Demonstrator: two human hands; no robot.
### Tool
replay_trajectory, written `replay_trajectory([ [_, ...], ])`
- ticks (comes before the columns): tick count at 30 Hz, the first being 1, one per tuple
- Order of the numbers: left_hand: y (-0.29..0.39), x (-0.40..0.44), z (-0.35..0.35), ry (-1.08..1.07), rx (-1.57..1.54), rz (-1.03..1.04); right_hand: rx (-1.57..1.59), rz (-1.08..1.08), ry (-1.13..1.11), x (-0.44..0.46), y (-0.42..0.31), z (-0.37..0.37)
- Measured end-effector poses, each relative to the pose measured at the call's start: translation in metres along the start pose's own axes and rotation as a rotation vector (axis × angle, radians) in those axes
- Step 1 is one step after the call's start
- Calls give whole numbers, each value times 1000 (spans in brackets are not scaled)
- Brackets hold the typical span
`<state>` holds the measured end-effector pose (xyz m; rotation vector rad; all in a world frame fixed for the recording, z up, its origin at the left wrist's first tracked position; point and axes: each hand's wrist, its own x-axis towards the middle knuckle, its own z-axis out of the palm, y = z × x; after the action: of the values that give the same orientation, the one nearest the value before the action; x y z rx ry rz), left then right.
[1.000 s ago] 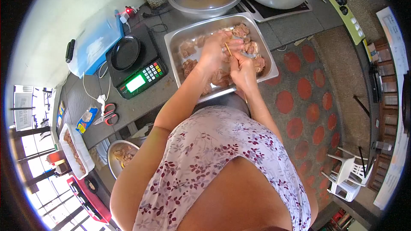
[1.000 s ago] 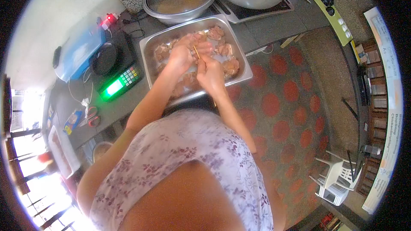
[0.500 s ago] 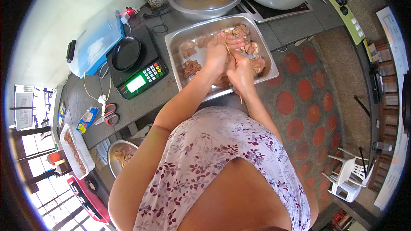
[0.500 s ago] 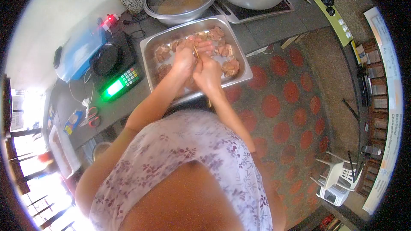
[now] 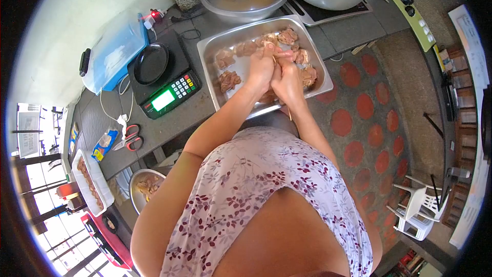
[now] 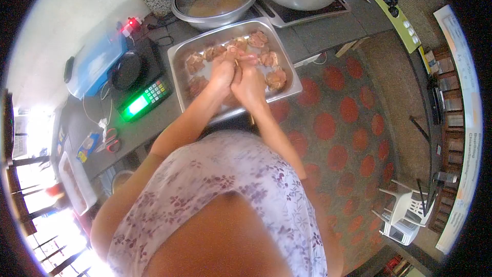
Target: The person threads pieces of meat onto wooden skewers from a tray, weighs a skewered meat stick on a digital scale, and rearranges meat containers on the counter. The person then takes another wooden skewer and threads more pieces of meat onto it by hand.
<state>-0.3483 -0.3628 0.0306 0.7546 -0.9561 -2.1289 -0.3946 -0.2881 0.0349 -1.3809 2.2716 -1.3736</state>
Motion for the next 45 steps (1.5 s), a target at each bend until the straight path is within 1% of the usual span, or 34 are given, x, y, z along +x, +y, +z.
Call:
replay_trajectory([
  [2,0,12,-11,-119,-14,-133,5,-5,24,0,3,0],
  [4,3,18,-15,-151,-22,-132,59,-2,2,-1,8,-1],
  [6,7,17,-13,-179,-31,-127,26,30,-25,-2,5,-5],
  [7,12,14,-10,-170,-32,-159,-6,62,-53,-2,4,-6],
  [9,13,11,-9,-162,-32,-193,-1,44,-24,-4,7,-2],
  [11,8,11,-8,-107,-4,-177,3,26,4,-6,8,1],
  [13,11,6,-3,-99,8,-167,41,65,2,-7,6,4],
  [15,4,5,-3,-90,19,-158,52,60,3,-1,7,4],
  [17,-15,9,-10,-2,140,-104,59,57,7,1,11,3],
  [18,-9,9,-5,-5,140,-101,52,21,7,2,14,3],
  [20,1,5,3,72,30,-184,44,-9,5,4,19,2],
  [21,3,6,1,73,30,-191,131,25,-34,5,19,-2],
  [22,8,10,-4,-24,54,-100,218,57,-71,7,19,-6],
  [23,15,17,-8,-122,79,-3,218,53,-68,6,21,-13],
  [24,22,23,-11,-164,37,15,269,31,-58,0,21,-22],
  [25,32,24,-9,-161,36,27,320,7,-53,-5,15,-29],
  [26,41,23,-6,-132,20,-9,654,460,-214,-14,5,-37],
  [27,44,20,-6,-100,5,-54,654,468,-222,-24,4,-39],
  [29,42,24,-8,-120,63,-21,610,487,-367,-35,6,-44],
  [31,44,26,-6,-144,54,30,657,516,-322,-42,12,-40],
  [33,47,26,-5,-173,49,53,795,503,-359,-45,17,-42],
  [34,49,26,-3,-197,41,78,797,504,-353,-45,15,-42],
  [36,53,19,4,-242,23,44,1253,616,-392,-45,10,-42],
  [37,55,14,7,-280,4,13,1252,618,-388,-46,12,-42],
  [39,56,12,12,-273,20,35,1492,634,-483,-48,18,-40],
  [40,56,11,13,-264,36,59,1492,632,-479,-49,17,-36],
  [41,54,10,14,-267,36,57,1211,529,-254,-52,12,-28],
  [42,53,9,15,-246,47,100,924,423,-39,-54,8,-22],
  [43,51,8,15,-224,58,144,924,424,-35,-56,5,-22],
  [45,48,7,14,-202,83,150,472,176,86,-55,-4,-25],
])
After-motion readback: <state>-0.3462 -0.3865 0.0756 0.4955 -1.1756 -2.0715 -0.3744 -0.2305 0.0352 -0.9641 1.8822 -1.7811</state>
